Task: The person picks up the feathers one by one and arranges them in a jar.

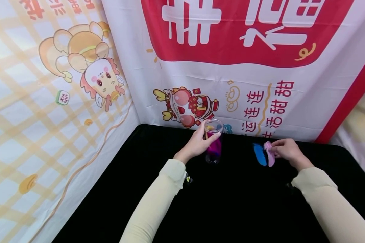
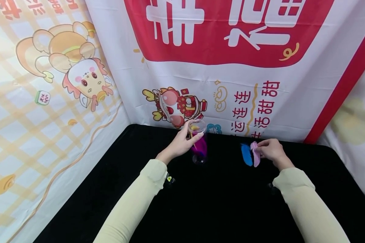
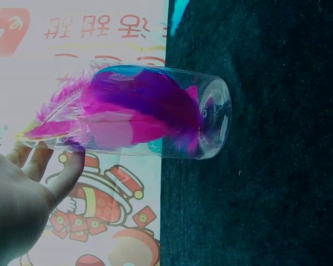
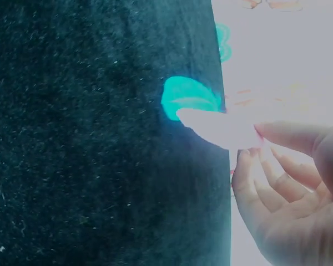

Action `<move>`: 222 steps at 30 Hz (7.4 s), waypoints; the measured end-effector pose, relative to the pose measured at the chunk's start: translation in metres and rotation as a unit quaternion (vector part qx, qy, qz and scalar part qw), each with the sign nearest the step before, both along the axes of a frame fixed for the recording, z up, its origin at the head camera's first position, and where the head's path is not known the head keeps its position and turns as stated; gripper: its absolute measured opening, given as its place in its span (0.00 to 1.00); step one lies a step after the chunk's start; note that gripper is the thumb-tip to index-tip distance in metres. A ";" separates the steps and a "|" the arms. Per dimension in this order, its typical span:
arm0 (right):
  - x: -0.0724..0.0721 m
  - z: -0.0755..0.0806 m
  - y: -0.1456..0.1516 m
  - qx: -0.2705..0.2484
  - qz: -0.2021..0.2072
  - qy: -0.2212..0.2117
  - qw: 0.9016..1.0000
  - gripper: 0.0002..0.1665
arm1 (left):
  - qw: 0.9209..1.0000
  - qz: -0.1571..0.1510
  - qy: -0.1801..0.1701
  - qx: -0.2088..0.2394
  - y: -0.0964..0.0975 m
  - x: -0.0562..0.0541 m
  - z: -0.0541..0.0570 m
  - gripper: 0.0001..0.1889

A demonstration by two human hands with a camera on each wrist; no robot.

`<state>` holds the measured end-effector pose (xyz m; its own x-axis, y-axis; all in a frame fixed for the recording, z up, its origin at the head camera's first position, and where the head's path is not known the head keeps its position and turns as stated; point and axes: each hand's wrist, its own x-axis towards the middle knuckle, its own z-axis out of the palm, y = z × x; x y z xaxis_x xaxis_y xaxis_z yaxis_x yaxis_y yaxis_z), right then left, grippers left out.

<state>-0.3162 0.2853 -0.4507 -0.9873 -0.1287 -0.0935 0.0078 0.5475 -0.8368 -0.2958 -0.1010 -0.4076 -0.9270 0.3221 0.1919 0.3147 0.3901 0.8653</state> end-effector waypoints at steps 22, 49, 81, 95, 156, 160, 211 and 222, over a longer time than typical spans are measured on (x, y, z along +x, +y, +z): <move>0.004 0.033 -0.023 -0.084 0.018 -0.007 0.996 0.26 | 1.000 -0.001 0.002 -0.001 0.000 -0.002 0.000 0.40; 0.014 0.058 -0.053 -0.106 0.020 0.029 0.994 0.24 | 1.000 -0.002 0.008 -0.004 0.000 0.000 0.000 0.39; 0.023 0.097 -0.082 -0.090 0.032 0.073 0.993 0.24 | 1.000 -0.006 0.007 -0.002 0.000 0.003 0.001 0.41; 0.030 0.120 -0.101 -0.095 0.024 0.095 0.991 0.21 | 1.000 -0.007 -0.006 -0.003 -0.001 0.002 0.002 0.40; 0.022 0.117 -0.184 -0.055 0.071 0.242 0.966 0.07 | 1.000 -0.011 0.022 0.001 0.002 0.001 -0.001 0.39; 0.023 0.115 -0.185 -0.056 0.075 0.232 0.968 0.06 | 1.000 -0.013 0.023 0.003 0.002 0.001 -0.002 0.39; 0.024 0.103 -0.118 0.019 0.097 0.164 0.981 0.16 | 1.000 -0.025 -0.001 0.016 0.000 0.000 0.001 0.36; 0.016 0.087 -0.089 0.038 0.099 0.121 0.987 0.21 | 1.000 -0.019 0.006 0.006 0.000 -0.002 -0.002 0.38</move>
